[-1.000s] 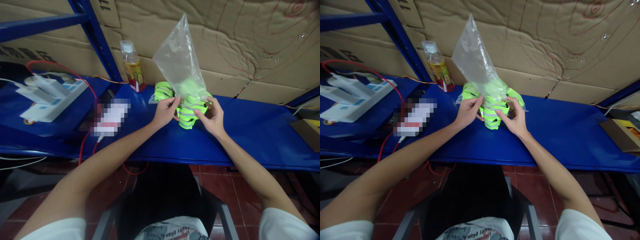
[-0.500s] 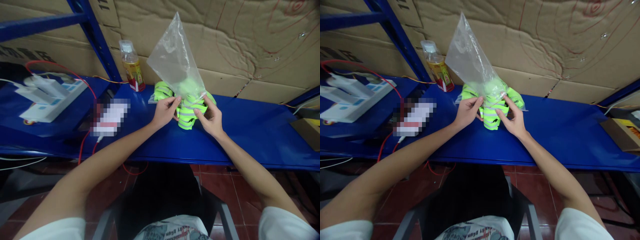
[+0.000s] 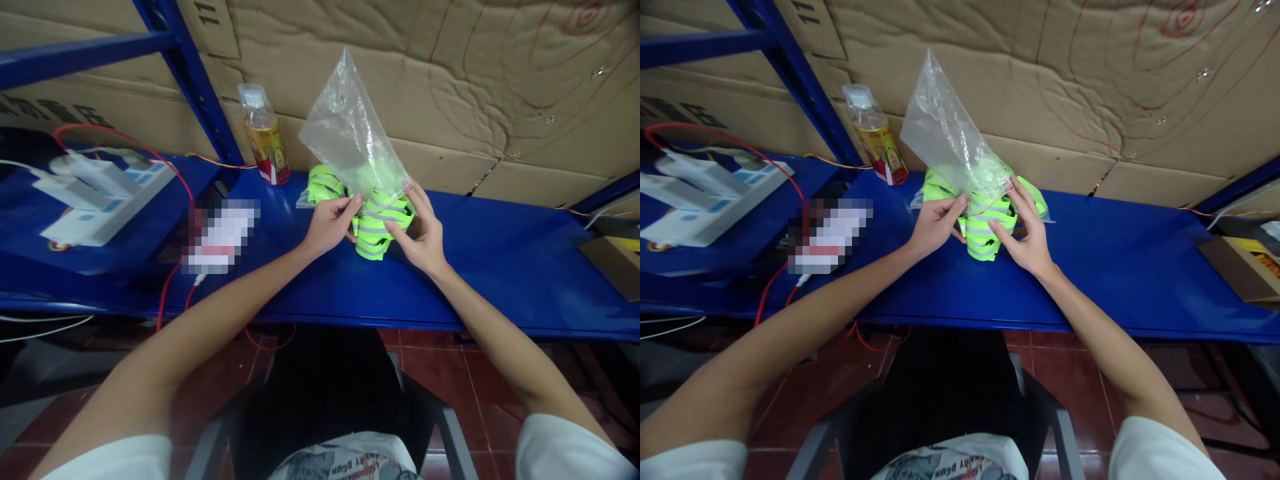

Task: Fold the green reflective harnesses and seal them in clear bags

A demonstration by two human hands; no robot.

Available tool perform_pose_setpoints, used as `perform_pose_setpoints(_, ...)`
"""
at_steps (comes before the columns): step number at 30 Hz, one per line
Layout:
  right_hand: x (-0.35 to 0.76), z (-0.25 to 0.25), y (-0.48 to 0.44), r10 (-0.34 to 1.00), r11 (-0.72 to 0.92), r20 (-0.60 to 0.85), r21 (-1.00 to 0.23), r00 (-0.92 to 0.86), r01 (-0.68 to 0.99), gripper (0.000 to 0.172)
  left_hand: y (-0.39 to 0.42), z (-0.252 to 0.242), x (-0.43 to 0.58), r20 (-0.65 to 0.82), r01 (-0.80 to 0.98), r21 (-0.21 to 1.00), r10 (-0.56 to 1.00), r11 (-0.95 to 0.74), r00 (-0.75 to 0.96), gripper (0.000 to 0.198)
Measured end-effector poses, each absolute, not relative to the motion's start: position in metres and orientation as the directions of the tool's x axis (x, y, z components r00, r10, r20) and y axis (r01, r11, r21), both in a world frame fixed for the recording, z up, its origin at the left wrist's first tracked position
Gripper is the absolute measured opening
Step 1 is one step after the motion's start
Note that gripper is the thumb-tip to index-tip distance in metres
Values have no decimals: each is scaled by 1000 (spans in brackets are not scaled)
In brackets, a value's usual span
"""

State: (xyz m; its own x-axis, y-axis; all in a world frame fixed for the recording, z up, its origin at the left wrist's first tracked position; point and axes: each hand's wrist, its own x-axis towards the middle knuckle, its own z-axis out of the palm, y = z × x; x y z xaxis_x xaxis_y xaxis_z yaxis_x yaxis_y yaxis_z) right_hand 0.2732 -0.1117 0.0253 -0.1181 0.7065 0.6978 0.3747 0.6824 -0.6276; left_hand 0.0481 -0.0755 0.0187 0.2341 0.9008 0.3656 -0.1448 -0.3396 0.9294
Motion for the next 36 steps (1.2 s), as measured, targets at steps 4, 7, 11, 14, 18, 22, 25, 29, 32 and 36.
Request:
perform_pose_setpoints(4, 273, 27, -113, 706, 673, 699, -612, -114, 416, 69, -75, 18, 49, 339, -159, 938, 913, -309, 228, 65)
perform_pose_setpoints(7, 272, 24, -111, 688, 676, 723, -605, -68, 421, 62, -76, 19, 49, 327, -173, 941, 916, -292, 233, 66)
perform_pose_setpoints(11, 271, 21, -110, 660, 695, 751, -610, -1, 382, 57, -80, 22, 49, 325, -171, 942, 909, -288, 260, 58)
perform_pose_setpoints(14, 270, 19, -107, 653, 708, 757, -620, 19, 338, 62, -82, 22, 48, 350, -148, 936, 886, -319, 305, 54)
perform_pose_setpoints(18, 270, 15, -104, 657, 708, 752, -639, 52, 302, 66, -81, 18, 49, 362, -106, 932, 883, -347, 300, 58)
perform_pose_setpoints(22, 270, 16, -106, 710, 653, 700, -697, 82, 297, 59, -79, 14, 51, 369, -71, 929, 903, -362, 221, 49)
perform_pose_setpoints(25, 271, 19, -109, 756, 614, 649, -749, 89, 248, 44, -78, 14, 51, 356, -43, 934, 913, -355, 200, 45)
perform_pose_setpoints(29, 274, 18, -110, 842, 502, 521, -851, 139, 153, 45, -76, 13, 51, 306, -83, 952, 932, -295, 193, 45)
perform_pose_setpoints(32, 274, 15, -107, 881, 442, 442, -896, 167, 44, 45, -75, 12, 53, 285, -151, 954, 939, -258, 194, 45)
perform_pose_setpoints(36, 274, 15, -104, 915, 386, 370, -919, 158, -79, 41, -73, 9, 54, 277, -178, 953, 945, -246, 176, 49)
